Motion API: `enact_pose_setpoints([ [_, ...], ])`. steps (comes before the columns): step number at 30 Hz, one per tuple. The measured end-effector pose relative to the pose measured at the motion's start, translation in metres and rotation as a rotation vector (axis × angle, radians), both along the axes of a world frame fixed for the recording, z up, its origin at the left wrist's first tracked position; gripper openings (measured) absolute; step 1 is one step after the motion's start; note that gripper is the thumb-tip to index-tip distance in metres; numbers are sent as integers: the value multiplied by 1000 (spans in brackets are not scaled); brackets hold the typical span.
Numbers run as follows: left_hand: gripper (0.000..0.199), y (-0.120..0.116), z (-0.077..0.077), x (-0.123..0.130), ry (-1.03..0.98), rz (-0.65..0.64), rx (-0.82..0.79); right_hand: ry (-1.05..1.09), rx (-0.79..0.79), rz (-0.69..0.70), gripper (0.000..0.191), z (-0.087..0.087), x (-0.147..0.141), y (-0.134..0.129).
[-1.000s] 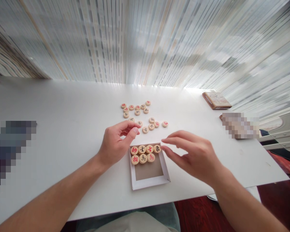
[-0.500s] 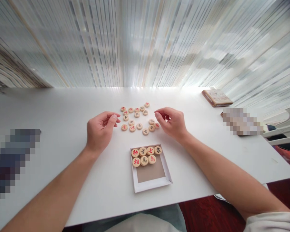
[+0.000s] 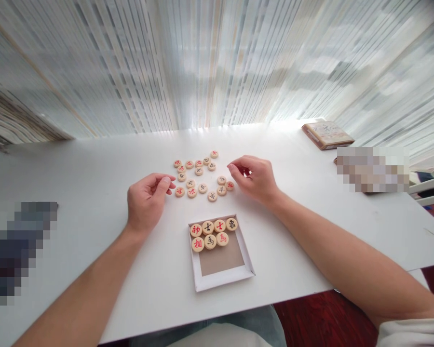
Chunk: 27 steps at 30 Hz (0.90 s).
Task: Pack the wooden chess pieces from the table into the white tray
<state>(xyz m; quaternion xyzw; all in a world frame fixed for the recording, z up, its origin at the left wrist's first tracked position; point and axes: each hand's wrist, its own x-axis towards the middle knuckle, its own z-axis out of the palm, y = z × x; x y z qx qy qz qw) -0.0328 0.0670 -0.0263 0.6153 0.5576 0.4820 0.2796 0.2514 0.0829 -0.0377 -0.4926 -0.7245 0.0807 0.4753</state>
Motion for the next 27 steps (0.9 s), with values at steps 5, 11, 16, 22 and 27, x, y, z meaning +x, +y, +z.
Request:
enact_pose_setpoints([
  [5,21,-3,2,4,9,-11,-10,12,-16,16,22,-1,0,0],
  [11,21,-5,4,5,12,-21,-19,16,-68,1,24,-2,0,-1],
  [16,22,-3,4,2,-14,-31,-15,38,-107,-26,25,-3,1,0],
  [22,24,-3,3,-1,-35,-46,-8,74,-153,-40,25,-5,3,0],
  [27,23,-4,5,2,-16,-48,-18,83,-168,-44,26,-5,3,1],
])
